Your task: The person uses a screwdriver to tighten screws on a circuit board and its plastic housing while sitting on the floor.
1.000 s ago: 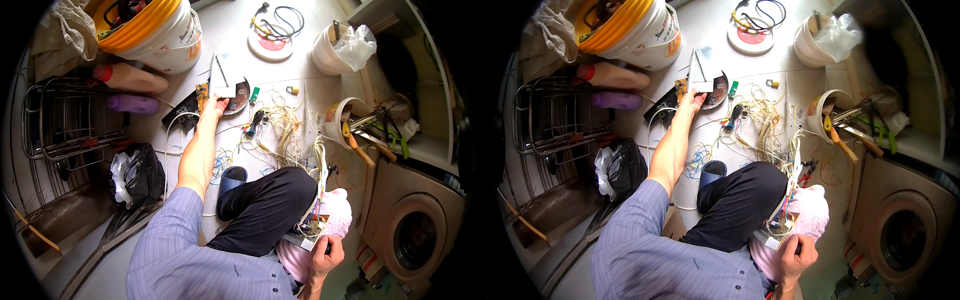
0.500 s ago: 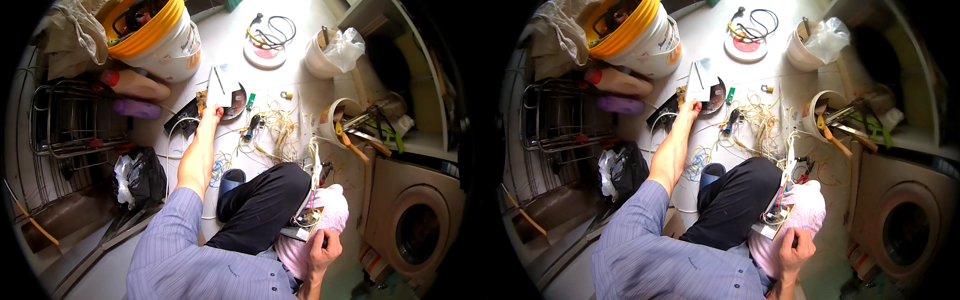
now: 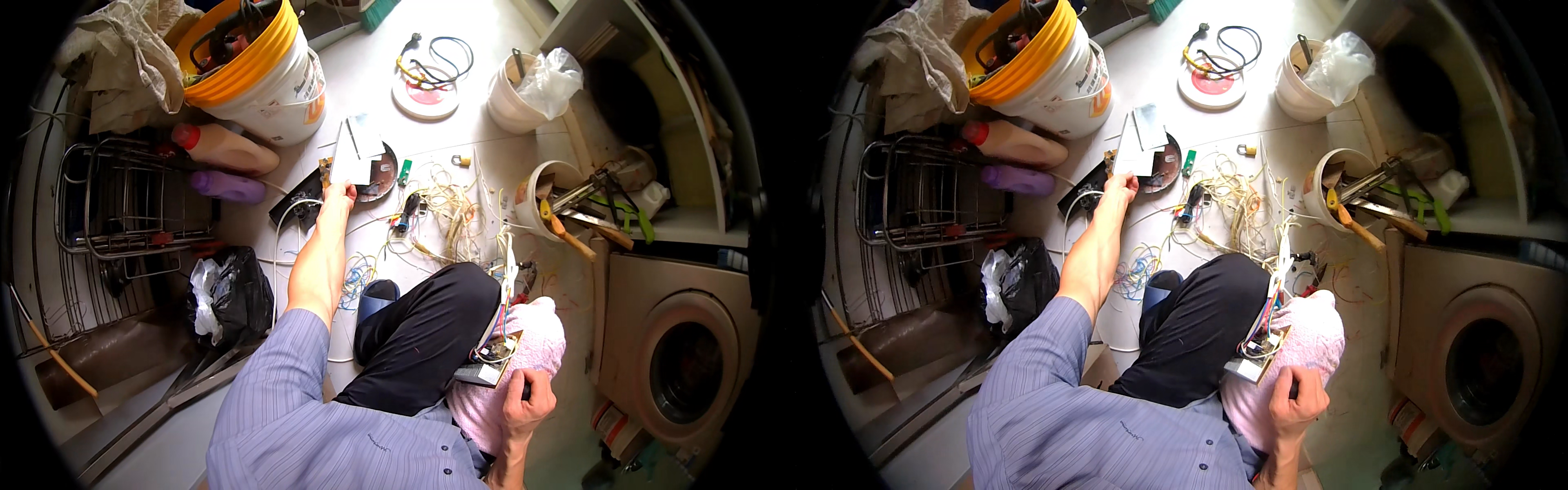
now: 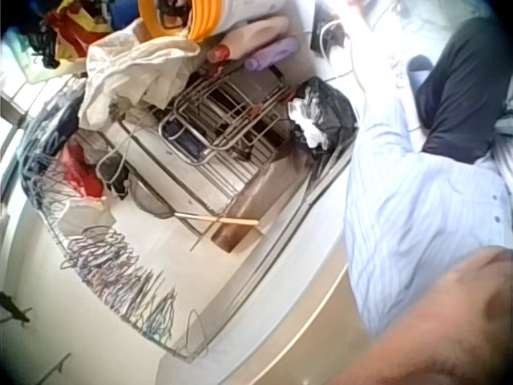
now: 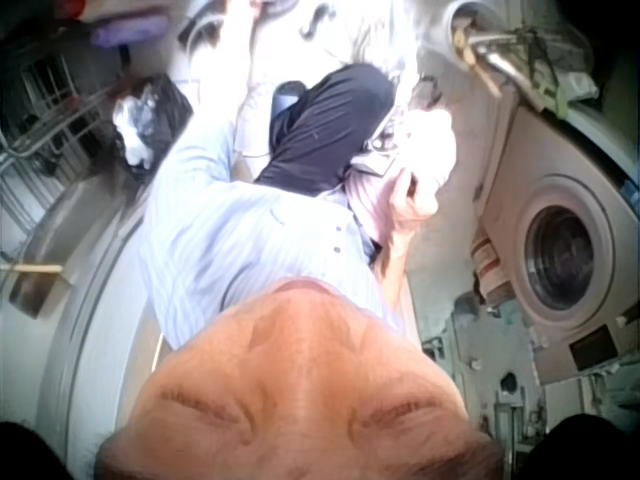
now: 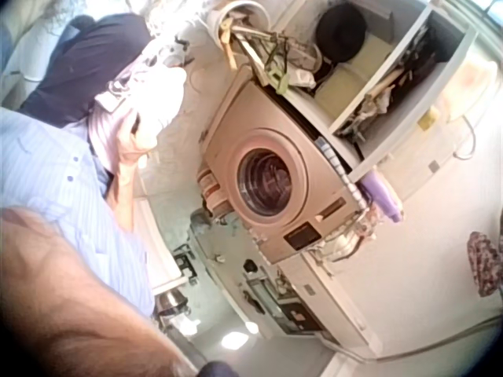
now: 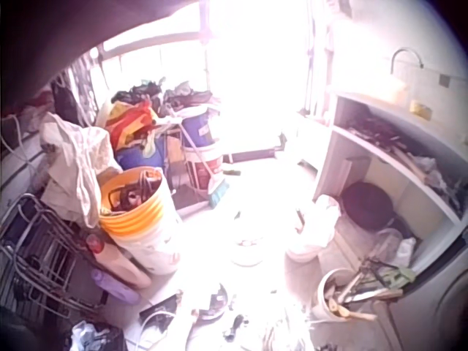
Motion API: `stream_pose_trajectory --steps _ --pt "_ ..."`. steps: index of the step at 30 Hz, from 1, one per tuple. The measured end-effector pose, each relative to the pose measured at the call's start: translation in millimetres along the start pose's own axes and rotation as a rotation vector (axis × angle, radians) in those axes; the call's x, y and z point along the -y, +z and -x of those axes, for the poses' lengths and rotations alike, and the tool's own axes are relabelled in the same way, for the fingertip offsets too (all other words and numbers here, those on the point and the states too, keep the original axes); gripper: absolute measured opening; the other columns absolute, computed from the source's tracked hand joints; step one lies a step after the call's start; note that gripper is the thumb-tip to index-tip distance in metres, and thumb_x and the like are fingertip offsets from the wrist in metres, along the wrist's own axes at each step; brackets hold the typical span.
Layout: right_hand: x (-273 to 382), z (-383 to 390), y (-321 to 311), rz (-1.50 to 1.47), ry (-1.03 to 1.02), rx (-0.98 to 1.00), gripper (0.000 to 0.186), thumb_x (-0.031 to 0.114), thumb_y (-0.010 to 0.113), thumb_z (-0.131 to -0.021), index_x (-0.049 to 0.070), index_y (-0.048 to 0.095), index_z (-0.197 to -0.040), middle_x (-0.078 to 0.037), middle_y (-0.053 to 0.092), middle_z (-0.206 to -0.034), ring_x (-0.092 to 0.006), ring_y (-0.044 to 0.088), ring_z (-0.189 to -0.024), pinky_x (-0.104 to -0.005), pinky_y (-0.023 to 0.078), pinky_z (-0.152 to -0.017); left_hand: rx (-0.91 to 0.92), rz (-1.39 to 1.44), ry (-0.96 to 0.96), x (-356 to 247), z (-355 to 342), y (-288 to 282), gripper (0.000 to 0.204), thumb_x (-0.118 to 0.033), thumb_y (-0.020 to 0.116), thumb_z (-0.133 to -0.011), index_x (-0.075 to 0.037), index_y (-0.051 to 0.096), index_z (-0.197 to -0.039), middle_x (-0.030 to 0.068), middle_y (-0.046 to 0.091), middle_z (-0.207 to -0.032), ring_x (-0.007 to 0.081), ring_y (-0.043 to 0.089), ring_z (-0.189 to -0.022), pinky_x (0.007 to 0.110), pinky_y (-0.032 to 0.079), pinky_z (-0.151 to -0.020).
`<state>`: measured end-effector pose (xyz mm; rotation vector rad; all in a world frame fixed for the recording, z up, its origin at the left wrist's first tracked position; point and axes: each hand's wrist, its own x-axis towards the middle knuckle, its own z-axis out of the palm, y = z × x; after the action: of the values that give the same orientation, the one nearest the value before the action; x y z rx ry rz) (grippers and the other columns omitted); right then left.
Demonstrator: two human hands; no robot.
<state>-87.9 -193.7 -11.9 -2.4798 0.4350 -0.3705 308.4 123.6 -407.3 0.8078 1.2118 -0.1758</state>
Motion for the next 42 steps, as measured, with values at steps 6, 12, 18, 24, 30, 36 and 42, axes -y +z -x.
stream_pose_trajectory --steps 6,12,18,24,30,36,42 --pt "0.2 1.4 -0.1 0.009 0.007 0.004 0.009 -0.001 0.07 -0.082 0.003 0.063 -0.08 -0.012 0.056 -0.068 -0.0291 0.055 -0.055 -0.038 0.042 -0.052 0.092 0.012 -0.023 1.2 0.8 -12.6 0.009 0.001 0.055 -0.097 0.003 0.063 -0.101 0.0133 0.067 -0.081 0.0219 0.066 -0.061 0.033 0.058 -0.05" --pt "1.4 2.2 -3.2 -0.044 0.072 0.051 0.011 0.001 0.074 -0.08 0.003 0.065 -0.087 -0.011 0.059 -0.07 -0.0258 0.058 -0.057 -0.0358 0.045 -0.054 0.147 -0.344 0.006 16.9 43.1 -43.4 0.016 -0.003 0.055 -0.097 0.01 0.063 -0.101 0.0208 0.072 -0.088 0.025 0.069 -0.066 0.033 0.059 -0.054" --pt "-6.8 -8.4 -18.4 -0.069 -0.066 0.071 0.026 0.002 0.074 -0.082 0.003 0.069 -0.107 -0.012 0.064 -0.074 -0.026 0.062 -0.06 -0.0345 0.05 -0.058 0.41 -0.47 -0.02 40.6 76.4 -89.4 0.011 -0.008 0.065 -0.09 0.003 0.068 -0.09 0.0123 0.071 -0.077 0.0189 0.067 -0.061 0.03 0.056 -0.054" --pt "-15.9 -17.9 -88.1 -0.097 -0.052 -0.375 0.025 0.012 0.068 -0.096 0.002 0.063 -0.118 -0.008 0.065 -0.075 -0.0191 0.059 -0.061 -0.0309 0.049 -0.058 0.657 -0.65 0.352 32.8 254.4 -64.5 0.02 -0.019 0.067 -0.098 -0.002 0.066 -0.107 0.0093 0.072 -0.091 0.0135 0.067 -0.075 0.025 0.054 -0.065" --pt "-41.2 -10.3 -146.7 -1.096 -0.112 -0.732 0.033 0.039 0.058 -0.104 0.006 0.056 -0.097 -0.001 0.049 -0.078 -0.012 0.043 -0.067 -0.0266 0.037 -0.06 1.027 -0.697 0.822 33.9 430.7 -72.1 0.024 -0.017 0.061 -0.101 0.004 0.066 -0.112 0.0089 0.07 -0.096 0.0123 0.063 -0.08 0.027 0.051 -0.075" --pt "-85.1 12.9 -78.9 -1.343 0.212 -0.707 0.02 0.024 0.069 -0.099 0.005 0.061 -0.102 -0.002 0.056 -0.084 -0.0124 0.051 -0.07 -0.0282 0.045 -0.065 1.264 -1.193 0.857 65.3 508.9 -96.1 0.044 -0.002 0.073 -0.082 0.0 0.061 -0.124 0.0064 0.061 -0.12 0.0158 0.061 -0.102 0.031 0.053 -0.089" --pt "-104.4 48.3 -63.7 -0.931 0.404 -0.413 0.02 0.01 0.074 -0.093 0.0 0.064 -0.107 -0.004 0.062 -0.09 -0.0086 0.058 -0.069 -0.0229 0.048 -0.058 1.085 -1.36 1.115 93.7 517.5 -103.8 0.05 -0.009 0.081 -0.082 0.0 0.059 -0.126 0.0083 0.059 -0.116 0.016 0.062 -0.099 0.029 0.056 -0.081"
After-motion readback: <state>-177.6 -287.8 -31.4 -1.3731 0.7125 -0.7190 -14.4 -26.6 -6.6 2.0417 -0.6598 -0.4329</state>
